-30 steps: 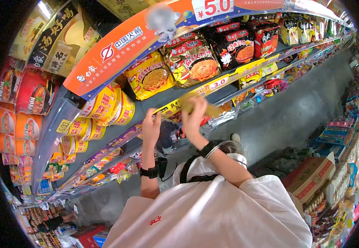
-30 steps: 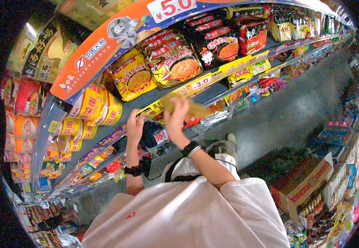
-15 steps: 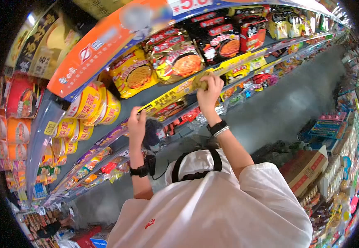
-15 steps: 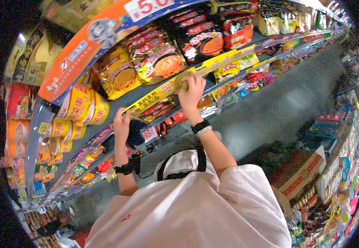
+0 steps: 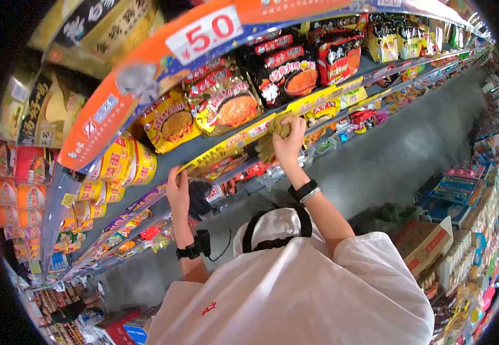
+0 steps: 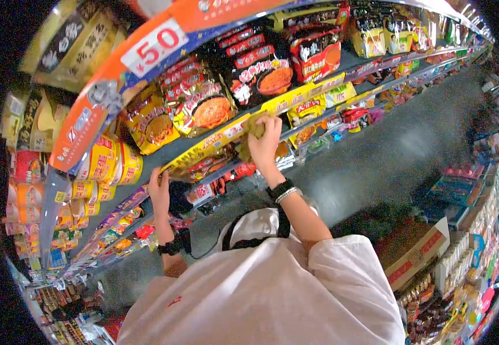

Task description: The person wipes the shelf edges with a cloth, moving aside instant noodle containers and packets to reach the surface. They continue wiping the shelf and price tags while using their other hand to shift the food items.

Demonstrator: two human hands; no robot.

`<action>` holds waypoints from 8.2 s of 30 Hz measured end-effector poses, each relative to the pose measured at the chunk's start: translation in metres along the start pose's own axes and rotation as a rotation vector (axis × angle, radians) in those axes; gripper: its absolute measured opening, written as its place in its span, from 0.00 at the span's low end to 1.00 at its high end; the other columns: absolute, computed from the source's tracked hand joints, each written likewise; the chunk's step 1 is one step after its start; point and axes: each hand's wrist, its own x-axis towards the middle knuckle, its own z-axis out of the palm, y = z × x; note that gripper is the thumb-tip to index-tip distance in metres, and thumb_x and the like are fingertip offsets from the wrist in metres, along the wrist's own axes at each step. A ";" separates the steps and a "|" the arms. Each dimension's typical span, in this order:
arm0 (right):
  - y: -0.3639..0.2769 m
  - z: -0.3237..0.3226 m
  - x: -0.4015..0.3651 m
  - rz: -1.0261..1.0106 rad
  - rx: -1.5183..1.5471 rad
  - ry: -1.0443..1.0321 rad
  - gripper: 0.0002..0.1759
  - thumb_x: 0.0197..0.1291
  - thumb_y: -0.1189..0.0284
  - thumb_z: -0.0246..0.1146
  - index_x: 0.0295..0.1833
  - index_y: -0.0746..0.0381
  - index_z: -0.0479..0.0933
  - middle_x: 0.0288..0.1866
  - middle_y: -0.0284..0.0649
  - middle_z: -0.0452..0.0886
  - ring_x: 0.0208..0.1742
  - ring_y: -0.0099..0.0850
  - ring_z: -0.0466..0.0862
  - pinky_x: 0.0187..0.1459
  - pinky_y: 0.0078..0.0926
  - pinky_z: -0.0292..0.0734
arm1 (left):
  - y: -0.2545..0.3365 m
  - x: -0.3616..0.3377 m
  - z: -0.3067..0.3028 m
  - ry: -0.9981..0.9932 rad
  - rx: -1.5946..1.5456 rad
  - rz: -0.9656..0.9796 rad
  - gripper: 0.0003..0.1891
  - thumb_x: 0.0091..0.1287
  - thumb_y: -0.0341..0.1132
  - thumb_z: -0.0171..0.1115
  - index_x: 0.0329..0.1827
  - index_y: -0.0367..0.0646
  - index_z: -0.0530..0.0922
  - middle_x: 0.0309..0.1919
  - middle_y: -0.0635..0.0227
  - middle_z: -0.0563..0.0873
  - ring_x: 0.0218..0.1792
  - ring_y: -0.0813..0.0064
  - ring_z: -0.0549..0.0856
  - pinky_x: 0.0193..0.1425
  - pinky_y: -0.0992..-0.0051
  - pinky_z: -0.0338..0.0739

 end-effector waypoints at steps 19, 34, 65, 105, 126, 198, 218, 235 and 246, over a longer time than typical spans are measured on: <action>-0.052 -0.116 0.181 -0.600 -0.054 0.116 0.23 0.35 0.83 0.60 0.44 0.61 0.74 0.44 0.44 0.72 0.47 0.43 0.72 0.52 0.34 0.65 | 0.026 -0.030 0.023 0.469 -0.192 -0.076 0.12 0.64 0.29 0.48 0.48 0.34 0.74 0.41 0.65 0.81 0.43 0.78 0.75 0.48 0.81 0.67; -0.140 -0.047 0.209 -1.203 -0.082 -0.066 0.21 0.45 0.73 0.57 0.49 0.51 0.77 0.46 0.39 0.71 0.50 0.36 0.74 0.55 0.40 0.67 | 0.066 -0.075 0.039 0.499 -0.604 -0.428 0.10 0.64 0.32 0.50 0.35 0.35 0.78 0.34 0.68 0.81 0.36 0.78 0.78 0.44 0.78 0.70; -0.199 -0.033 0.170 -1.162 -0.081 -0.181 0.19 0.37 0.71 0.59 0.42 0.51 0.77 0.38 0.30 0.74 0.43 0.27 0.74 0.54 0.32 0.59 | 0.149 -0.056 0.082 0.158 -0.642 -0.345 0.10 0.65 0.28 0.47 0.36 0.33 0.77 0.31 0.68 0.80 0.33 0.81 0.78 0.40 0.83 0.70; -0.290 0.096 0.029 -1.020 0.094 0.026 0.21 0.39 0.73 0.61 0.45 0.54 0.76 0.32 0.33 0.71 0.34 0.30 0.72 0.34 0.26 0.66 | 0.068 -0.052 -0.049 -0.158 -0.490 -0.202 0.08 0.64 0.26 0.47 0.38 0.34 0.76 0.31 0.66 0.81 0.32 0.81 0.79 0.38 0.83 0.71; -0.274 0.057 0.053 -1.049 -0.167 -0.117 0.36 0.27 0.87 0.55 0.53 0.65 0.69 0.40 0.43 0.76 0.39 0.39 0.75 0.45 0.34 0.66 | 0.026 -0.047 -0.104 -0.091 -0.576 -0.240 0.08 0.62 0.25 0.48 0.36 0.33 0.76 0.32 0.65 0.81 0.32 0.78 0.80 0.39 0.81 0.71; -0.294 0.109 0.008 -1.065 0.079 -0.019 0.11 0.40 0.68 0.60 0.34 0.49 0.75 0.30 0.27 0.70 0.37 0.23 0.72 0.61 0.51 0.55 | 0.002 -0.043 -0.112 0.219 -0.503 -0.307 0.10 0.65 0.29 0.47 0.32 0.34 0.76 0.30 0.68 0.80 0.33 0.79 0.77 0.41 0.80 0.71; -0.306 0.081 0.029 -0.986 0.239 -0.262 0.24 0.30 0.79 0.55 0.42 0.66 0.73 0.39 0.40 0.78 0.43 0.35 0.77 0.65 0.48 0.48 | 0.000 -0.062 -0.121 0.277 -0.554 -0.258 0.09 0.65 0.27 0.46 0.33 0.32 0.75 0.29 0.67 0.80 0.32 0.79 0.78 0.41 0.80 0.72; -0.329 0.088 0.023 -1.112 0.471 -0.311 0.22 0.29 0.83 0.58 0.39 0.62 0.77 0.36 0.41 0.78 0.35 0.37 0.77 0.36 0.29 0.71 | 0.004 -0.057 -0.092 0.132 -0.611 -0.249 0.08 0.64 0.25 0.47 0.31 0.32 0.75 0.31 0.66 0.80 0.33 0.78 0.79 0.42 0.80 0.72; -0.350 0.092 -0.004 -1.013 0.705 -0.189 0.14 0.35 0.72 0.60 0.34 0.62 0.75 0.33 0.38 0.74 0.38 0.34 0.76 0.41 0.29 0.71 | -0.031 -0.088 -0.089 0.364 -0.544 -0.325 0.08 0.63 0.27 0.50 0.40 0.33 0.75 0.36 0.66 0.80 0.39 0.78 0.77 0.45 0.79 0.71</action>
